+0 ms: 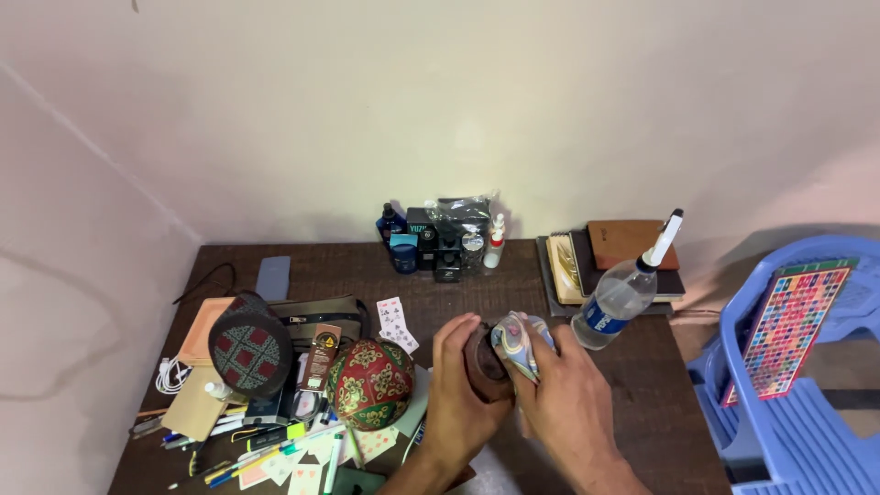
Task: The person wipes several small items on a cluttered desk using a patterned cloth, including a black rectangular device, a blue bottle, a teal box, a white bottle, and a small brown container. The person then wipes a smartphone and places it on the desk.
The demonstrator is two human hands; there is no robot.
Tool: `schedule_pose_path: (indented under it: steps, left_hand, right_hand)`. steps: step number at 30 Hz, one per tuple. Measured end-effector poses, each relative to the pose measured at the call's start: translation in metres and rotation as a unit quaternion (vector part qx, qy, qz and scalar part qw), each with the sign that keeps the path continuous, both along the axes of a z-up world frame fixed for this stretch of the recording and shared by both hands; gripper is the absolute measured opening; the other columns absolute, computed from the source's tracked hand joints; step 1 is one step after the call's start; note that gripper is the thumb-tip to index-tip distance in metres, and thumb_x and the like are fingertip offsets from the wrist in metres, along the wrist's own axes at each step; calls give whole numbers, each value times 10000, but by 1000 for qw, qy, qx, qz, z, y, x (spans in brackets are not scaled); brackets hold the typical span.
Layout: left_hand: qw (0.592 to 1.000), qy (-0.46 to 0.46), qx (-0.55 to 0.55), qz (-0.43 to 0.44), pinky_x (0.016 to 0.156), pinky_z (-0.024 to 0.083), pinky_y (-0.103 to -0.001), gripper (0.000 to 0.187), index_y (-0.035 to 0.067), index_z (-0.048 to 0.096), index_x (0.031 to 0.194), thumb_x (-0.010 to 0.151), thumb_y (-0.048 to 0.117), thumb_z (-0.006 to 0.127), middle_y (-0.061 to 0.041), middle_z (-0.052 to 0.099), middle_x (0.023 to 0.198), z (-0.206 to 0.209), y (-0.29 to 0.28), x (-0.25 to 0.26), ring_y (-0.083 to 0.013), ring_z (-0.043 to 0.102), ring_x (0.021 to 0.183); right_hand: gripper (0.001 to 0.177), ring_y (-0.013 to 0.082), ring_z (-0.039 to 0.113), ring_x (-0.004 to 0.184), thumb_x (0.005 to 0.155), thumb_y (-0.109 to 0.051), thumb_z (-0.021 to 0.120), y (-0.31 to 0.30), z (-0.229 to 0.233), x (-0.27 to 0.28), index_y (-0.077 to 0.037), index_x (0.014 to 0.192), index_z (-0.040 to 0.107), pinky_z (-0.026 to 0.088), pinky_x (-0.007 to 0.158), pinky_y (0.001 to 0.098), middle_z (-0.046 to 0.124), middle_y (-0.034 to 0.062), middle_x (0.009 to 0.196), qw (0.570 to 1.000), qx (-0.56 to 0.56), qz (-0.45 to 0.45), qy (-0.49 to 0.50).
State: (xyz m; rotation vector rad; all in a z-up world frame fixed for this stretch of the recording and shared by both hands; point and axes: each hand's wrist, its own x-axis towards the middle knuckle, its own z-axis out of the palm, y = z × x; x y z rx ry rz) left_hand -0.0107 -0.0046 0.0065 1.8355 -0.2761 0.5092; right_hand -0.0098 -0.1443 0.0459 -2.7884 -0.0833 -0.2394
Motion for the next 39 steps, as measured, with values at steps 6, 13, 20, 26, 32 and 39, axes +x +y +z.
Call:
schedule_pose_path:
  steps: [6, 13, 20, 26, 32, 39]
  left_hand:
    - [998, 33, 18, 47, 1111, 469, -450, 943, 71, 402, 1430, 601, 8, 847, -155, 463, 1395, -8, 11, 2, -348, 551, 1278]
    - [995, 65, 33, -64, 1107, 457, -610, 646, 142, 272, 1512, 965, 277, 587, -201, 300, 1532, -3, 24, 0, -434, 496, 1318]
    - [995, 77, -26, -56, 968, 560, -439, 505, 92, 362, 1474, 1012, 280, 442, -178, 390, 1461, -13, 21, 0, -322, 588, 1187]
    - [997, -7, 71, 11, 1135, 458, -484, 773, 78, 353, 1466, 798, 149, 737, -176, 402, 1494, -3, 38, 17, -370, 504, 1352]
    - [996, 17, 41, -79, 843, 689, -490, 782, 246, 351, 1486, 801, 146, 714, -161, 302, 1557, -8, 39, 23, -406, 615, 1194]
    - [998, -22, 52, 1, 1131, 452, -461, 864, 117, 430, 1462, 701, -12, 817, -171, 460, 1401, -6, 44, 26, -338, 513, 1309]
  right_hand:
    - [405, 115, 550, 489, 891, -408, 705, 13, -10, -22, -158, 1209, 693, 551, 466, 299, 518, -18, 850, 995, 51, -25, 81]
    - [370, 186, 629, 547, 773, -379, 800, 28, -14, -47, -173, 1080, 775, 517, 494, 358, 598, 5, 817, 977, 167, 109, -80]
    - [690, 213, 652, 790, 748, -225, 793, 37, -10, -16, -188, 1402, 575, 551, 550, 306, 541, 130, 1249, 980, 104, 141, -93]
    - [546, 176, 620, 562, 681, -279, 844, 20, -12, -28, -148, 1198, 729, 513, 477, 340, 589, 15, 970, 956, 156, 228, -96]
    - [702, 156, 607, 685, 695, -182, 817, 37, -19, -9, -209, 1368, 618, 530, 502, 260, 589, 84, 1078, 945, 208, 181, -176]
    - [513, 143, 591, 581, 642, -274, 915, 37, -13, -33, -144, 1122, 789, 486, 474, 274, 600, 29, 925, 935, 230, 209, -172]
